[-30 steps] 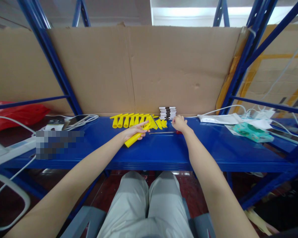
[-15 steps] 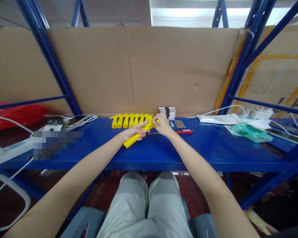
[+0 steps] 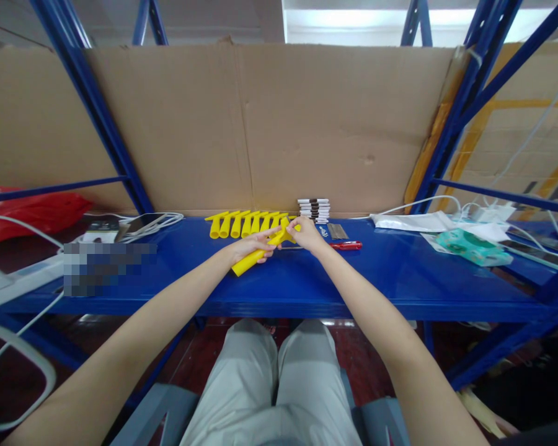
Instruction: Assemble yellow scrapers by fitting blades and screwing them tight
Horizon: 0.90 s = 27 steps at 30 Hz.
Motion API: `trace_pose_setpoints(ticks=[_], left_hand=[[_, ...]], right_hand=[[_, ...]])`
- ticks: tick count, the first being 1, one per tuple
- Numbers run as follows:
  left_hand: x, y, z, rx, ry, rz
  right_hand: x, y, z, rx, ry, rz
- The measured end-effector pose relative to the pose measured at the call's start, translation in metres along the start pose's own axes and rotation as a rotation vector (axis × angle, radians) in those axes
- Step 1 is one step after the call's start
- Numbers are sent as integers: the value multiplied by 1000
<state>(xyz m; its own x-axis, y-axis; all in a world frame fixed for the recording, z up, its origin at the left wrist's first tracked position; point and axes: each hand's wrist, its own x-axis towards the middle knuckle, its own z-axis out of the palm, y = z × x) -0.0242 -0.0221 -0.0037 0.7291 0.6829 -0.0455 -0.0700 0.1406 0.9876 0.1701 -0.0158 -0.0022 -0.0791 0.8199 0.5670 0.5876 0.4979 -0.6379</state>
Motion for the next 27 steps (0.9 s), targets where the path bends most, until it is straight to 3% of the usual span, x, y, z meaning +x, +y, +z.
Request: trace_pose_setpoints(ticks=[6,13,27], left_hand=[[0,2,-1,-25,-3,8],[-2,4,3,-38,7,15],[-3,6,4,-51,2,11]], right_hand=[[2,5,6,264,50,80],[6,13,10,485,-20,108],[5,11,7,455,-15,10]])
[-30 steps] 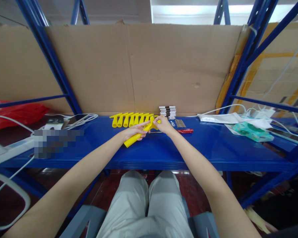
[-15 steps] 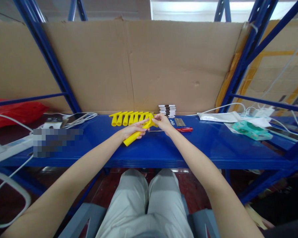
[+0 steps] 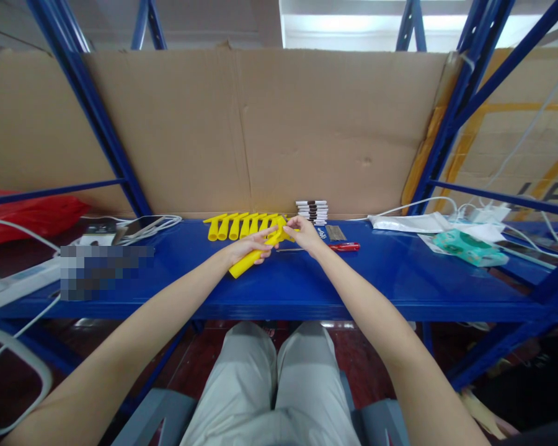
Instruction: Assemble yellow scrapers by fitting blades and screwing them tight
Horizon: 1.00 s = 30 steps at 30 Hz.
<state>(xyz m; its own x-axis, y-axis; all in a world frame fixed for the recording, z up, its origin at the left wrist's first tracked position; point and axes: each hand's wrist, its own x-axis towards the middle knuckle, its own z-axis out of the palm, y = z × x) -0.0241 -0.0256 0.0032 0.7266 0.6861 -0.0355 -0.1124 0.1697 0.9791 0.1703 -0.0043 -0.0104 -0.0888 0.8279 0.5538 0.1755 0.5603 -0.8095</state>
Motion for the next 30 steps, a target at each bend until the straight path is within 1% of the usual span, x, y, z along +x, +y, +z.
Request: trace_pose_setpoints(ticks=[3,8,14,17,23,26,30], left_hand=[[0,1,0,0,-14,3],[-1,1,-1,-4,-27,14],[2,-2,-4,2,-62,20],[2,-3,-5,15,-65,23],[1,-3,-3,25,-35,17],[0,-3,-2,21,-37,23],[0,-3,-1,15,-37,30]], right_hand=[[0,-2,-1,-24,-10,-21],[1,-4,-2,-87,-11,-111],[0,-3,-5,-196,-53,-193],[1,-2,-5,-220,-53,-199],[1,-5,-5,-258,-60,-164],[0,-10,-6,-292,-70,-181],[-3,-15,-7,-372,-43,-202]])
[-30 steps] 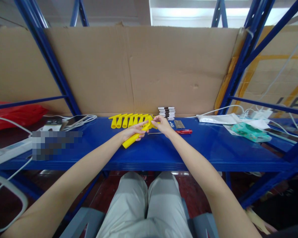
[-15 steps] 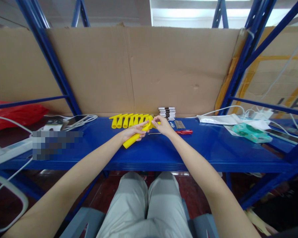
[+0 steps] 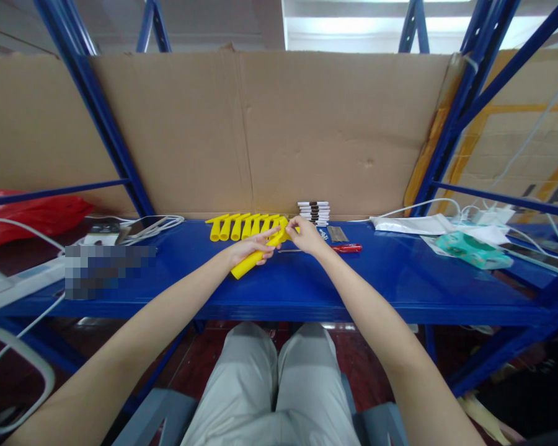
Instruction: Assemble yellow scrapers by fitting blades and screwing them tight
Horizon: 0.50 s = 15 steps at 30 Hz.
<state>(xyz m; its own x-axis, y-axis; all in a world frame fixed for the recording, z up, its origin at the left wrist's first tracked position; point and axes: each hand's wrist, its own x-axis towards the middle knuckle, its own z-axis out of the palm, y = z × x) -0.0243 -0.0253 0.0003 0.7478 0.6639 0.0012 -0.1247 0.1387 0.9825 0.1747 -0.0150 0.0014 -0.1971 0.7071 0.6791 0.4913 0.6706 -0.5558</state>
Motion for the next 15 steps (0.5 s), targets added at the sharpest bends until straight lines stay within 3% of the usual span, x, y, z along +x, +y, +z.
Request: trace_pose_setpoints(ticks=[7,15], left_hand=[[0,0,-3,5,-24,-22],[-1,1,-4,-10,-25,7]], right_hand=[[0,1,3,32,9,2],[-4,-7,3,-67,19,-119]])
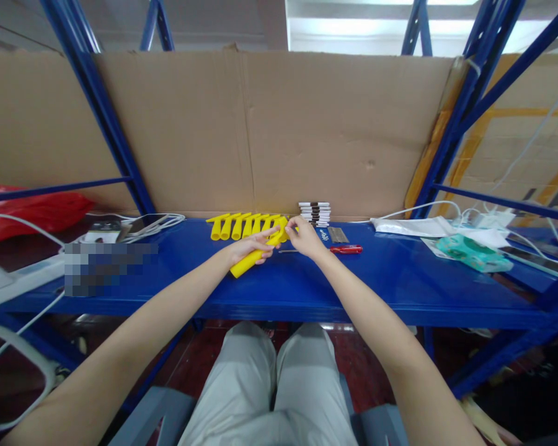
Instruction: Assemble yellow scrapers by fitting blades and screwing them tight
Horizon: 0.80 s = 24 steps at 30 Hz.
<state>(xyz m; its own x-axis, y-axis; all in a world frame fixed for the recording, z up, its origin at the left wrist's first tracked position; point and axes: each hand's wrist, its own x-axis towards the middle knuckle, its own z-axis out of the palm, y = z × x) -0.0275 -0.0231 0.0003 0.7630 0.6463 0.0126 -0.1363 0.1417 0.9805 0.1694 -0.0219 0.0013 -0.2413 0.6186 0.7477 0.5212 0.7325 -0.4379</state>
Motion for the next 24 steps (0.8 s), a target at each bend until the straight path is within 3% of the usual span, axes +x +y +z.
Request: trace_pose_setpoints(ticks=[6,9,17,24], left_hand=[[1,-1,-1,-48,-67,58],[2,-2,-4,-70,-111,61],[-4,3,-12,-90,-102,51],[-5,1,-17,-44,-117,49]], right_hand=[[3,-8,-3,-33,75,-177],[4,-11,-5,-28,62,-199],[4,-14,-8,85,21,-108],[3,-3,0,299,-65,125]])
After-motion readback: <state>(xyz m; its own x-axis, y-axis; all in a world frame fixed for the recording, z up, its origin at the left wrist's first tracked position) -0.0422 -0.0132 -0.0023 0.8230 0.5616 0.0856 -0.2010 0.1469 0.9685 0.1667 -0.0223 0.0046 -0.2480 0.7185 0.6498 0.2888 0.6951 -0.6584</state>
